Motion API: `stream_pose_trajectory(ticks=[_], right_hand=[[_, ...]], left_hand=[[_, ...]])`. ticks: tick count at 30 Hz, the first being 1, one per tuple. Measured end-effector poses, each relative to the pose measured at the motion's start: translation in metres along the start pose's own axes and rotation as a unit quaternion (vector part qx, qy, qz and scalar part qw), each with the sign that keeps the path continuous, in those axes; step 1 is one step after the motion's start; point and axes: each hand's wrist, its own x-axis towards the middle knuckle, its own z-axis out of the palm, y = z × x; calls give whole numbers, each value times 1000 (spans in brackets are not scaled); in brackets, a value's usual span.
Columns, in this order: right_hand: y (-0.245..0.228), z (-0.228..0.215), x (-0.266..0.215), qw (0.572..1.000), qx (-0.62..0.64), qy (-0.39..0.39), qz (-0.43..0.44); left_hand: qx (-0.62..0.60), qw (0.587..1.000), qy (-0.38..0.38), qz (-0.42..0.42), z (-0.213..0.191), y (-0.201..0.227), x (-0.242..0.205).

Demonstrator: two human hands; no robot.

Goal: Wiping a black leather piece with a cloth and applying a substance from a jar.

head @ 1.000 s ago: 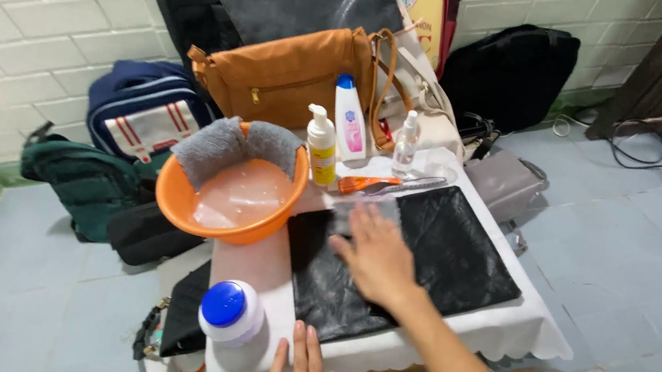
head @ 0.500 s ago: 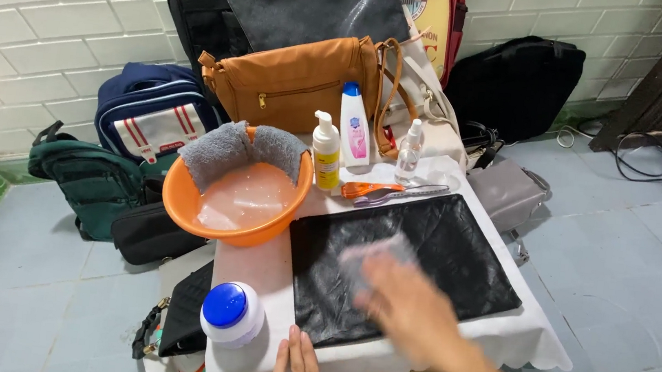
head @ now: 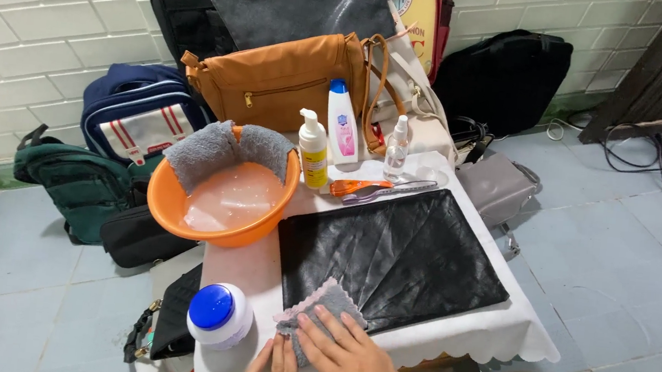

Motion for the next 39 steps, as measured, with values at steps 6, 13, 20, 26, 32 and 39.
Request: stream_pose_trajectory(ticks=[6, 13, 20, 26, 32, 39], right_hand=[[18, -35, 51, 987, 12, -114, 115], [86, -11, 114, 997, -30, 0, 64], [7, -31, 79, 997, 55, -46, 34], [-2, -36, 75, 980, 100, -135, 101], [58, -1, 113, 995, -72, 9, 64], [24, -11, 101, 996, -36, -22, 84]], left_hand=[[-23, 996, -70, -52, -43, 25, 35], [0, 994, -92, -52, -45, 24, 37], [2, 999, 17, -37, -3, 17, 7], [8, 999, -38, -35, -28, 25, 22], [13, 993, -94, -67, -54, 36, 39], [3, 997, -47, -56, -43, 32, 37]])
